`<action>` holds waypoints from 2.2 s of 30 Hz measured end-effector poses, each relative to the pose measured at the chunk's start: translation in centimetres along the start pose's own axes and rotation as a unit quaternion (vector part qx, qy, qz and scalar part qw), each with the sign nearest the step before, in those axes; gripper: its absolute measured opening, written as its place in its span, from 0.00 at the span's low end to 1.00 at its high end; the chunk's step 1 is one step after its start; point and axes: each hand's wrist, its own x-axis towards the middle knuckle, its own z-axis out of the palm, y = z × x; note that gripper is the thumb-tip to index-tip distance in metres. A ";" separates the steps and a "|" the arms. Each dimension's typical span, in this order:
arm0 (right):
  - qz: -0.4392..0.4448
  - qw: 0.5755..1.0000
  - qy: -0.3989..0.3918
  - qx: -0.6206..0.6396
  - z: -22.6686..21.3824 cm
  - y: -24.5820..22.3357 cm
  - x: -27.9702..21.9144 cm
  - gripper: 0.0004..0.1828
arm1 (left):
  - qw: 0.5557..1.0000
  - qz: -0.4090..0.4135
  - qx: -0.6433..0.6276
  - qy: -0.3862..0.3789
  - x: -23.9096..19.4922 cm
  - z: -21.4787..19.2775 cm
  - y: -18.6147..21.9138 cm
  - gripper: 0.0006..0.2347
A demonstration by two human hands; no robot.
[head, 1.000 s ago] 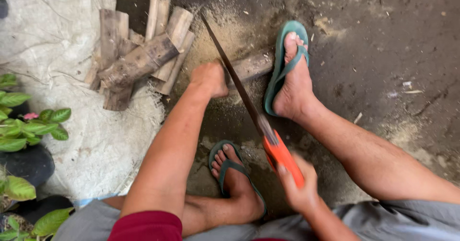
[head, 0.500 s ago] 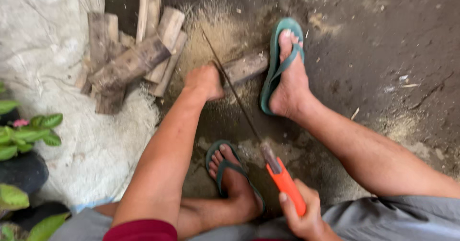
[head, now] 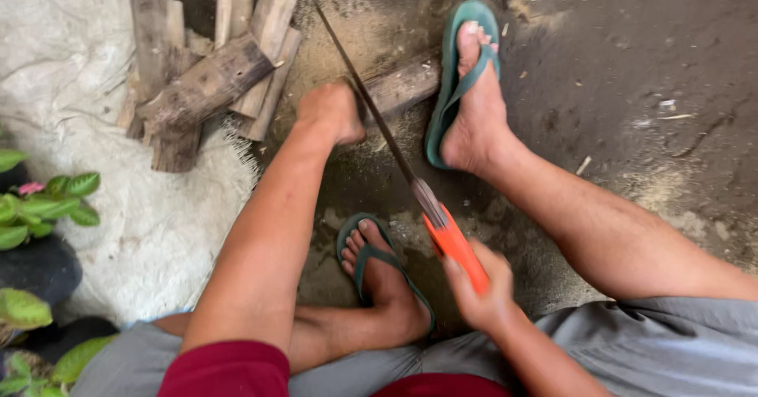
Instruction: The person saws a piece of wood with a handsaw while holding the wood steady by hand on the ground.
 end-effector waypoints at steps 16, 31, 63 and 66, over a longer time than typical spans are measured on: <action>0.054 0.997 0.013 0.050 2.7 -0.2 4.6 0.13 | 0.999 0.007 0.022 0.047 0.4 -1.5 1.0 0.24; 0.014 0.999 0.005 0.039 1.2 -0.2 1.1 0.09 | 1.000 -0.004 0.019 0.005 -0.2 -2.1 0.8 0.25; 0.060 0.996 -0.003 0.066 1.2 0.3 3.4 0.11 | 0.999 -0.004 -0.021 0.023 -1.6 -1.4 1.4 0.33; 0.065 0.996 -0.009 0.066 2.2 0.4 4.7 0.12 | 0.999 -0.017 -0.034 0.016 -2.1 -1.6 0.9 0.32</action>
